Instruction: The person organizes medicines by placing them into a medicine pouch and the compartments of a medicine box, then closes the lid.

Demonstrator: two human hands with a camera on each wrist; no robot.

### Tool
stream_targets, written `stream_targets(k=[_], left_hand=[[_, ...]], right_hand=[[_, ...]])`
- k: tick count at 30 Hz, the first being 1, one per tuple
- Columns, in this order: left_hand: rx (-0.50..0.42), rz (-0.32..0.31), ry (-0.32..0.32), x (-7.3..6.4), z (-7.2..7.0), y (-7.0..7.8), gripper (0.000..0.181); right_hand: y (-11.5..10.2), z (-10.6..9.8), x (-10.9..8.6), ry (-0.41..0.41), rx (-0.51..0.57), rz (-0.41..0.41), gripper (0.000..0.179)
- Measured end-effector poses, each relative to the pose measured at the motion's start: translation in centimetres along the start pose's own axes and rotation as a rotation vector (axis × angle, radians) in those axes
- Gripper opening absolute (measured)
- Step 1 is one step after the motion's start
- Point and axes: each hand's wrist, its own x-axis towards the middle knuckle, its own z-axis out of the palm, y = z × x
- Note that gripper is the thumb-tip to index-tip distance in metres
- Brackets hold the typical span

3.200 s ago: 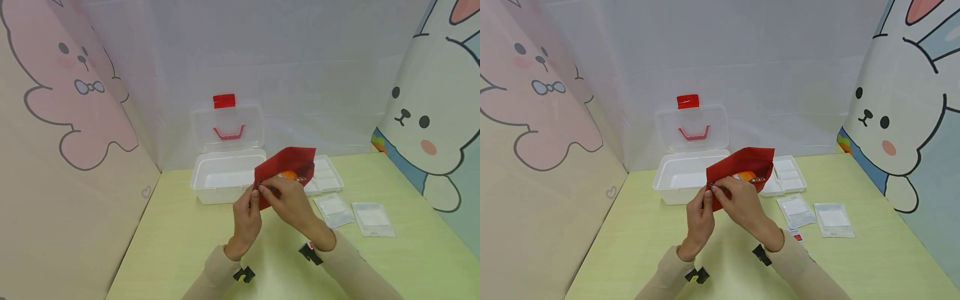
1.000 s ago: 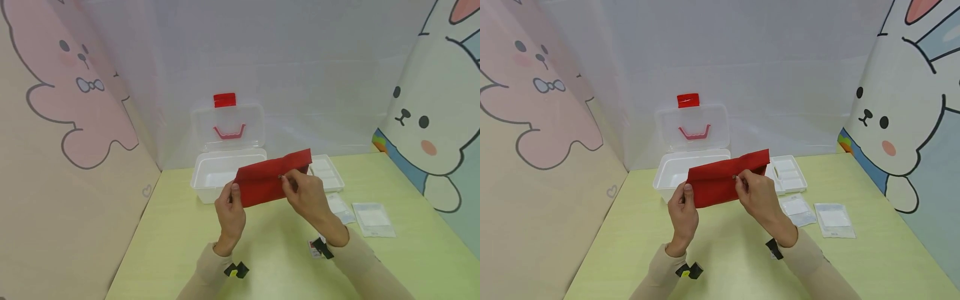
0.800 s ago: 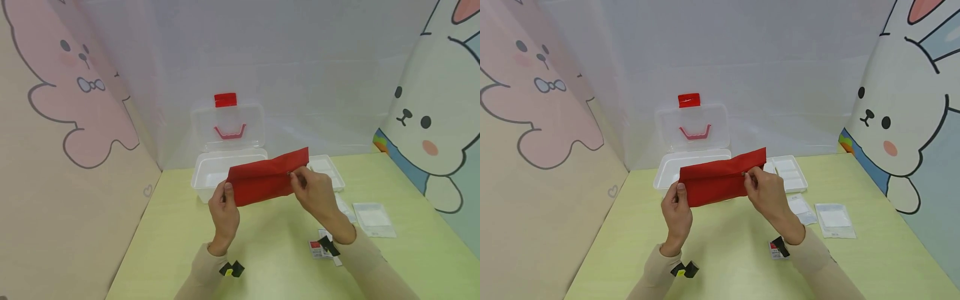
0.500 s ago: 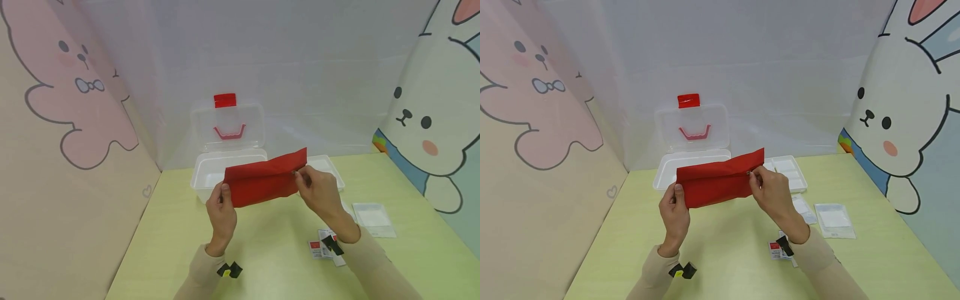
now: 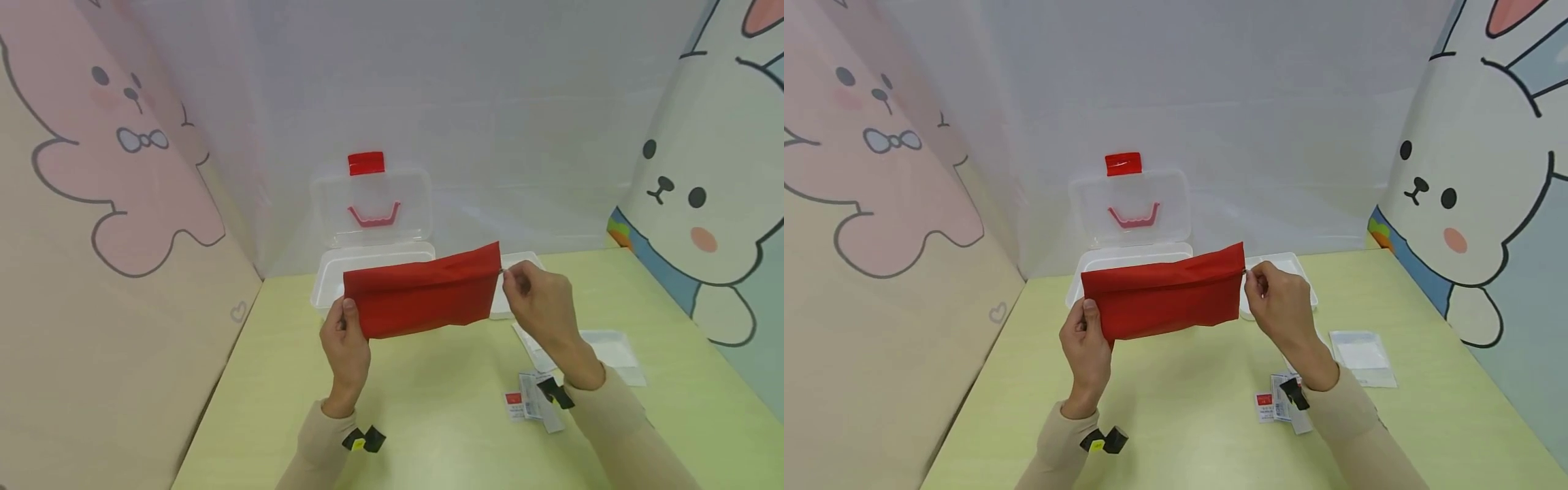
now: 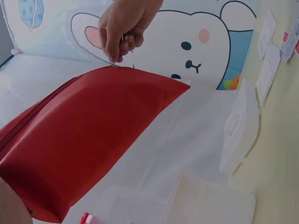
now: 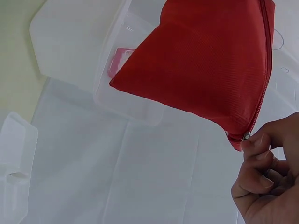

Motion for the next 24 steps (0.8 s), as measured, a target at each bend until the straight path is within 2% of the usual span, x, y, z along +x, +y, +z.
stream_targets(k=[3,6,12,18,21,24], left_hand=[[0.005,0.015,0.003,0.07,-0.15,-0.17,0.021],[-0.028,0.006,-0.005,0.16,-0.17,-0.26,0.023],[-0.139,-0.095,-0.035,0.31,0.03,0.01,0.029],[-0.114,-0.179,-0.029,0.34,-0.21,0.25,0.033],[-0.131,-0.211,-0.033,0.36,-0.33,0.35,0.034],[-0.177,-0.240,-0.046,0.40,-0.35,0.35,0.035]], right_hand=[[-0.02,-0.02,0.03,0.007,0.005,-0.012,0.009],[0.08,-0.07,0.06,0.007,0.011,-0.016,0.008],[0.46,-0.21,-0.08,-0.021,0.065,0.053,0.005],[0.65,-0.39,-0.38,-0.061,0.144,0.102,0.008],[0.71,-0.52,-0.44,-0.150,0.237,0.178,0.023],[0.76,-0.56,-0.51,-0.295,0.387,0.254,0.037]])
